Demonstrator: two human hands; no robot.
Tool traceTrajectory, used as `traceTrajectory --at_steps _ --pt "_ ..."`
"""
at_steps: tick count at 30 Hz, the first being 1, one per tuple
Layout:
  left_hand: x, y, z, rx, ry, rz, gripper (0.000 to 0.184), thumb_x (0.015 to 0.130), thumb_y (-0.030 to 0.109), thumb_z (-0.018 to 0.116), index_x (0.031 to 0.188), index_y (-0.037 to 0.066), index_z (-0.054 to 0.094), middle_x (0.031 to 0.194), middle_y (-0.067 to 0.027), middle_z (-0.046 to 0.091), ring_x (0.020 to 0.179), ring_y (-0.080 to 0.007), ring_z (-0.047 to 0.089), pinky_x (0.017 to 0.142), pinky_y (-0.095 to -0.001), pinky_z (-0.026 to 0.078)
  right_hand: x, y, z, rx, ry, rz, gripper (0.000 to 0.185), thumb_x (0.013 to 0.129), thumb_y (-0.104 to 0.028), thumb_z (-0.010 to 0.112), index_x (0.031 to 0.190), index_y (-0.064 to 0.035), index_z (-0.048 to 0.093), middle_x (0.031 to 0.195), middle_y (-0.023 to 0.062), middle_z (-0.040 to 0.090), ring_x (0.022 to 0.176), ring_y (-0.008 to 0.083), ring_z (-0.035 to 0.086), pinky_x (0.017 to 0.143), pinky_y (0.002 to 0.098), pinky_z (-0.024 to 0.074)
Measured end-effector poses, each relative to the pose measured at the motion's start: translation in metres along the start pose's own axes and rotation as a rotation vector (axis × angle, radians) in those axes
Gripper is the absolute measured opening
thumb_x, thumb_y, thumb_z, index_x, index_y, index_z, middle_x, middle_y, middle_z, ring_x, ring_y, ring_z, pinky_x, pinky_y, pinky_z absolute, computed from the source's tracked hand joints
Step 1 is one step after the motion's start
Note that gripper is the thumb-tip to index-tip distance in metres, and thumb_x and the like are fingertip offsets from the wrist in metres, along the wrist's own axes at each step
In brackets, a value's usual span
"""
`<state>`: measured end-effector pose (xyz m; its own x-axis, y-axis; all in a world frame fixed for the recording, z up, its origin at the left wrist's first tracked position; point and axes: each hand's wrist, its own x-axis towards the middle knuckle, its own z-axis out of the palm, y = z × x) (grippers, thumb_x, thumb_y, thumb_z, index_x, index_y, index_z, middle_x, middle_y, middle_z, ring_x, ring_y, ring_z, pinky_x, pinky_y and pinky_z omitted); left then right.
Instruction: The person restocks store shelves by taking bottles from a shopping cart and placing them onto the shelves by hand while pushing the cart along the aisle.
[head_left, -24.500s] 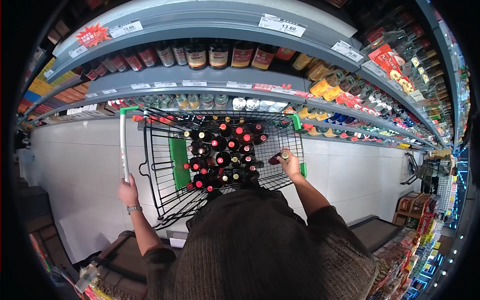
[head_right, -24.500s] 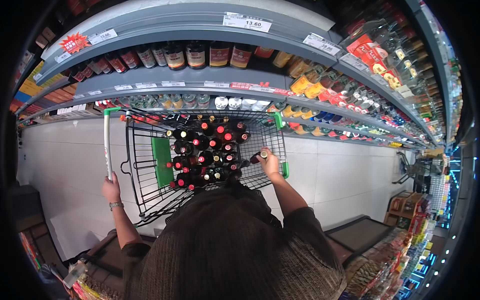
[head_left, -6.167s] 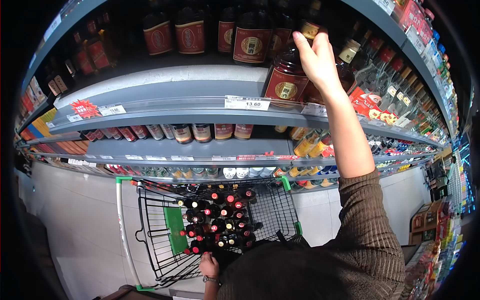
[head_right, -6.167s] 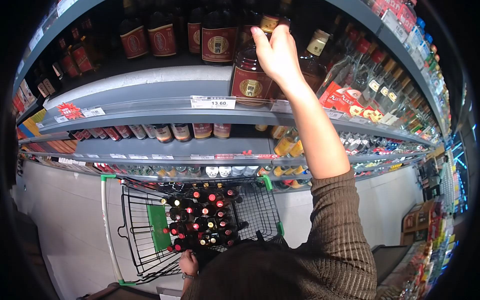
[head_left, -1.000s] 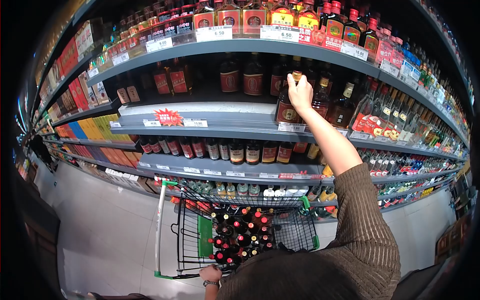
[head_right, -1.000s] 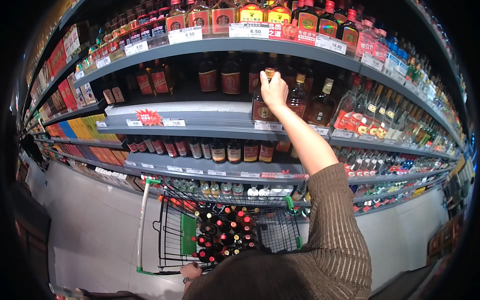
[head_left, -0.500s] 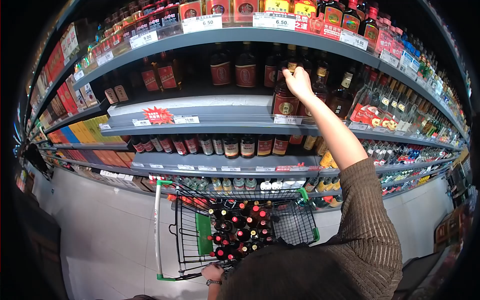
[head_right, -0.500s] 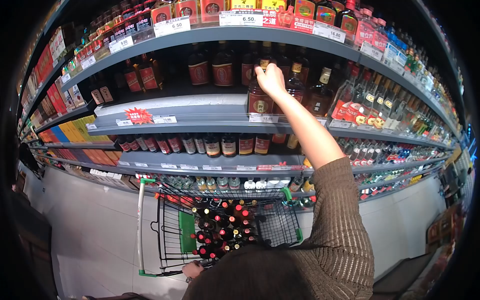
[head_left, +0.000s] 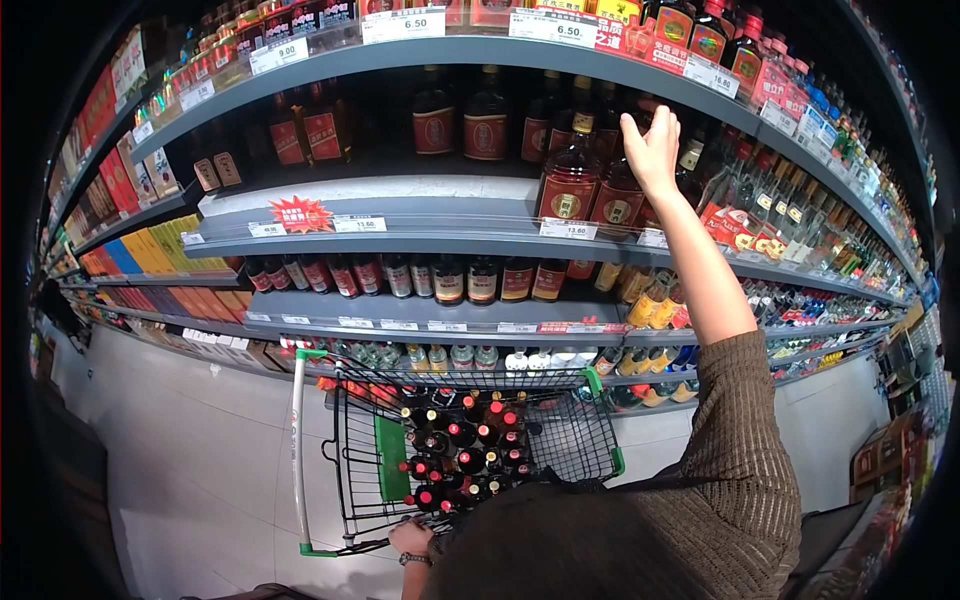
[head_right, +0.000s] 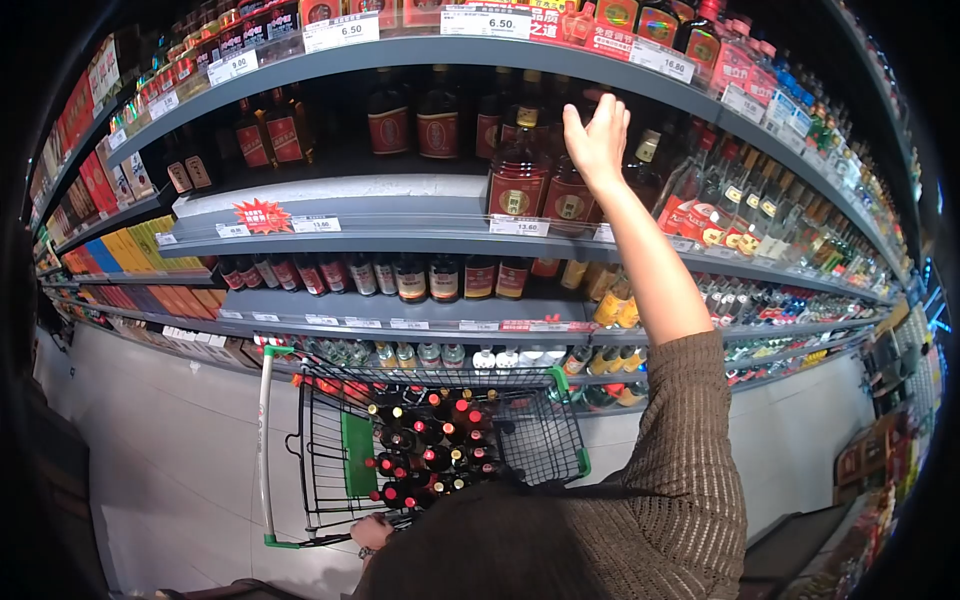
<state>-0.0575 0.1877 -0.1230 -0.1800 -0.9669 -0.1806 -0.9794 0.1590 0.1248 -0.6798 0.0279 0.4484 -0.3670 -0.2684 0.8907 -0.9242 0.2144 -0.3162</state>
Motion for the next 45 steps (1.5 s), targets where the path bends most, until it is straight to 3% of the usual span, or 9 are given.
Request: traceTrajectory --at_steps 3,7,20,27,30,34,39,43,45 --pt "0.0 0.0 -0.001 -0.018 -0.029 0.001 0.023 0.07 0.032 0.063 0.084 0.018 0.077 0.074 -0.0096 0.071 0.072 -0.0271 0.068 0.071 -0.0419 0.047 0.0 0.017 0.007 0.015 0.05 -0.015 0.043 0.083 -0.029 0.067 0.108 0.0036 0.053 0.097 0.0223 0.057 0.095 0.0385 0.055 0.085 0.0471 0.0439" --pt "-0.001 -0.001 0.0 -0.03 -0.014 0.007 0.023 0.07 0.032 0.063 0.083 0.018 0.076 0.074 -0.0092 0.07 0.072 -0.0272 0.068 0.072 -0.0418 0.047 -0.004 0.025 0.021 0.196 -0.143 0.368 0.042 0.087 -0.025 0.062 0.108 0.0086 0.05 0.094 0.0267 0.063 0.088 0.0407 0.063 0.081 0.0435 0.0489" --pt "-0.002 0.002 -0.002 0.014 0.001 0.021 0.023 0.07 0.031 0.062 0.083 0.017 0.075 0.073 -0.0097 0.07 0.071 -0.0285 0.068 0.07 -0.0424 0.048 -0.006 0.049 0.025 0.109 -0.179 0.209 0.03 0.09 -0.021 0.057 0.09 0.0076 0.049 0.088 0.0293 0.061 0.089 0.044 0.061 0.079 0.0485 0.0467" --pt "0.0 0.003 0.0 0.054 -0.039 0.004 0.023 0.07 0.03 0.062 0.083 0.017 0.075 0.072 -0.0102 0.07 0.071 -0.0288 0.068 0.07 -0.0422 0.047 -0.009 0.05 0.025 0.127 -0.151 0.132 0.032 0.089 -0.022 0.059 0.093 0.0072 0.047 0.081 0.0271 0.061 0.079 0.0438 0.062 0.074 0.049 0.0472" --pt "0.0 0.002 -0.001 0.038 -0.029 0.01 0.022 0.07 0.03 0.061 0.083 0.017 0.075 0.072 -0.0104 0.07 0.071 -0.0289 0.068 0.07 -0.0426 0.047 -0.013 0.043 0.017 0.174 -0.188 0.187 0.038 0.088 -0.022 0.062 0.104 0.0078 0.046 0.097 0.0291 0.059 0.092 0.0427 0.06 0.082 0.0482 0.0464" --pt "0.0 0.001 -0.001 0.008 0.005 0.023 0.022 0.07 0.029 0.061 0.083 0.017 0.074 0.072 -0.0105 0.069 0.071 -0.0291 0.068 0.069 -0.0432 0.047 -0.036 0.026 0.005 0.121 0.023 -0.061 0.058 0.084 -0.015 0.066 0.13 0.0062 0.039 0.133 0.0268 0.039 0.123 0.0406 0.042 0.105 0.0461 0.0347" --pt "-0.001 0.003 -0.004 0.002 0.026 0.019 0.022 0.07 0.029 0.06 0.081 0.017 0.075 0.071 -0.0107 0.069 0.069 -0.0293 0.068 0.068 -0.0438 0.048 -0.098 -0.027 -0.039 0.284 0.144 -0.399 0.045 0.079 0.0 0.063 0.123 0.0012 0.051 0.128 0.0209 0.051 0.12 0.0368 0.049 0.104 0.0428 0.0381" --pt "-0.001 0.005 -0.008 0.011 -0.019 -0.002 0.023 0.069 0.029 0.061 0.084 0.019 0.076 0.07 -0.0108 0.069 0.069 -0.0298 0.068 0.069 -0.0442 0.049 -0.203 -0.036 -0.042 0.485 -0.373 -0.328 0.023 0.078 0.002 0.061 0.1 -0.0011 0.061 0.11 0.0175 0.062 0.104 0.0346 0.059 0.092 0.0412 0.0467" --pt "-0.001 0.011 -0.02 0.044 -0.079 -0.029 0.026 0.071 0.03 0.061 0.09 0.018 0.075 0.072 -0.0115 0.069 0.074 -0.0299 0.068 0.07 -0.0456 0.05 -0.276 -0.029 -0.031 0.595 -0.686 -0.107 0.021 0.08 -0.001 0.061 0.1 -0.0012 0.061 0.103 0.0159 0.062 0.102 0.0335 0.06 0.09 0.0402 0.0469"
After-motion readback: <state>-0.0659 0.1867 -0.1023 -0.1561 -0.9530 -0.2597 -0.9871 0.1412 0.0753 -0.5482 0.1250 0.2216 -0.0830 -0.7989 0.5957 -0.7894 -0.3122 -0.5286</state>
